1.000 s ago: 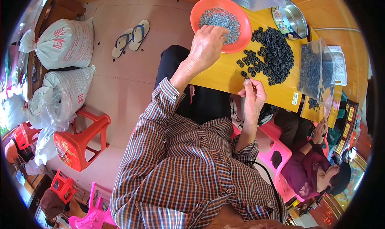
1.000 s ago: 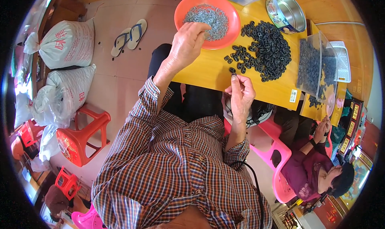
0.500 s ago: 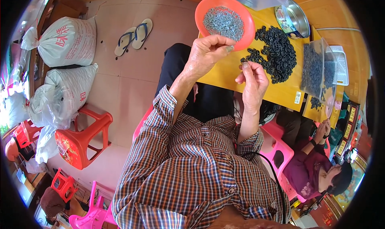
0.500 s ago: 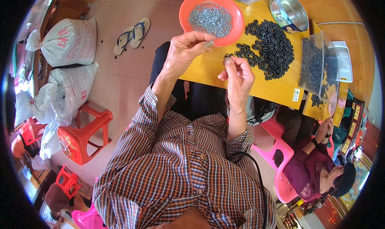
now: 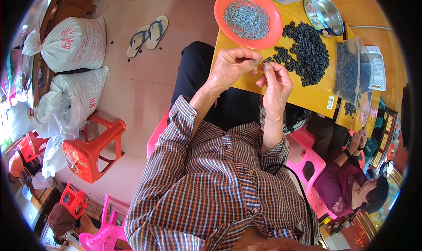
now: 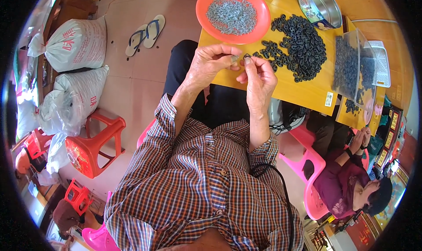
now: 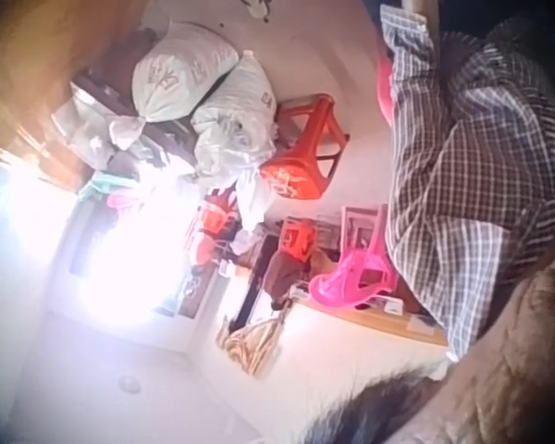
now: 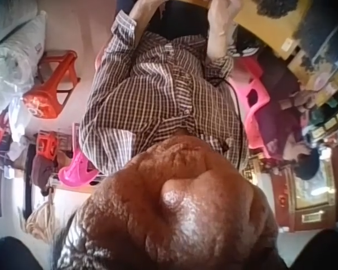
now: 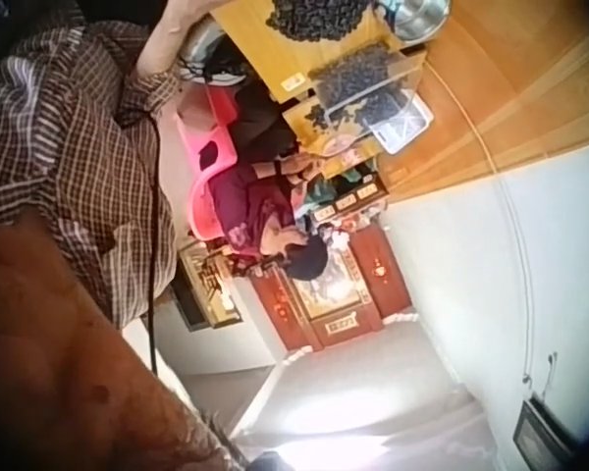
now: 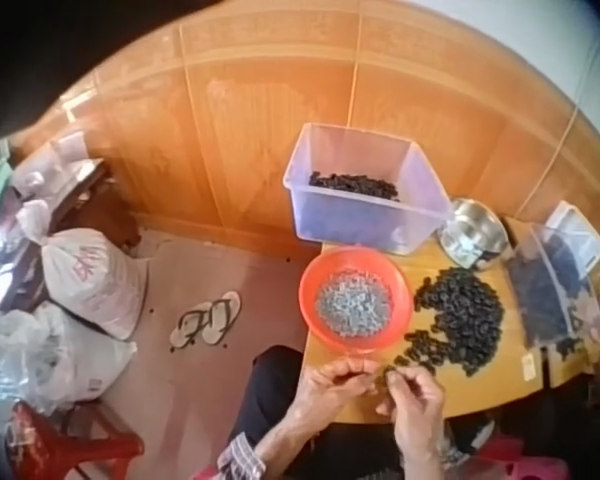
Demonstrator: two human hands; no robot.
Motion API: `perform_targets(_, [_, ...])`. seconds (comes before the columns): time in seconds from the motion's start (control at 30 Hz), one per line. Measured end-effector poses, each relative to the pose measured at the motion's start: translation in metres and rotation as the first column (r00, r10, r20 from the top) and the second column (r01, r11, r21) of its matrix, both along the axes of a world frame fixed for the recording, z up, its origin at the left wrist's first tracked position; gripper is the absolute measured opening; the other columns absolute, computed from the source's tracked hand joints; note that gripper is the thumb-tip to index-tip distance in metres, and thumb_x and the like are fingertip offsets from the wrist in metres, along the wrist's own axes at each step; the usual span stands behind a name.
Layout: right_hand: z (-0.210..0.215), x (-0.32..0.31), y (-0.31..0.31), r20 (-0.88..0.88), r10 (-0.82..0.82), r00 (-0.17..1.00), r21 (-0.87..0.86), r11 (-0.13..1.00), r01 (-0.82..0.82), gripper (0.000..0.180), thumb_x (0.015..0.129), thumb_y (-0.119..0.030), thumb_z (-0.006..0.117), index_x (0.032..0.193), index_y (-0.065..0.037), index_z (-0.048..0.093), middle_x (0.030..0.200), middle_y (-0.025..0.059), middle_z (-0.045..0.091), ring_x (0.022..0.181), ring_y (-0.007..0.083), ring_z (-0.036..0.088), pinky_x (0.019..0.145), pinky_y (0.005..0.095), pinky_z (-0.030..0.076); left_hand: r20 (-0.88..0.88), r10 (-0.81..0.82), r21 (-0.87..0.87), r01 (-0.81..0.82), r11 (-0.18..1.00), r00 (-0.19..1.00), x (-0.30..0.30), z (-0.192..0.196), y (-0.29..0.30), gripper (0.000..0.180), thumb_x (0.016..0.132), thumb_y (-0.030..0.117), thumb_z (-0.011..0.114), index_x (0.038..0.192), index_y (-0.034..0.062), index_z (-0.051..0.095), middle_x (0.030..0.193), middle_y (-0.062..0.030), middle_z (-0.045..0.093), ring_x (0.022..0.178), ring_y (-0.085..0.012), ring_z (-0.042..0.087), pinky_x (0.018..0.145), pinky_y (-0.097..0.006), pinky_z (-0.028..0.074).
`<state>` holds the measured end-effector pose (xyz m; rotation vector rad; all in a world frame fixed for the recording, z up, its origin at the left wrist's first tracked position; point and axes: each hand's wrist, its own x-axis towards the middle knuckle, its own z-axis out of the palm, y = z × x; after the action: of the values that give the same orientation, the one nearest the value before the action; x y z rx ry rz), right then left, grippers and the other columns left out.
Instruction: Assembling small hardware components by manually inserting metal pins into black plastic parts.
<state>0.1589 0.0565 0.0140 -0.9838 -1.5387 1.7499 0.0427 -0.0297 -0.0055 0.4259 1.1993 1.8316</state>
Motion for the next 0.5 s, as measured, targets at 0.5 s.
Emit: perform_targets(0.5, [-0.0056, -0.0059, -0.008, -0.081, -0.015, 0.997, -0.03, 0.999, 0.012, 0.014, 0.087, -0.006, 0.065, 0.097, 0.003, 0.062, 0.076, 0.005, 0.063, 0.052, 0.0077, 0.052, 0.05, 0.0181, 0.041, -0.041, 0.032, 0.006, -0.032, 0.999, 0.999, 0.0049, -0.0078, 0.0, 0.018, 0.085, -0.002, 0.058, 0.101, -0.0045, 0.067, 0.091, -0.0061, 0.068, 0.084, -0.011, 0.064, 0.08, -0.025, 0.052])
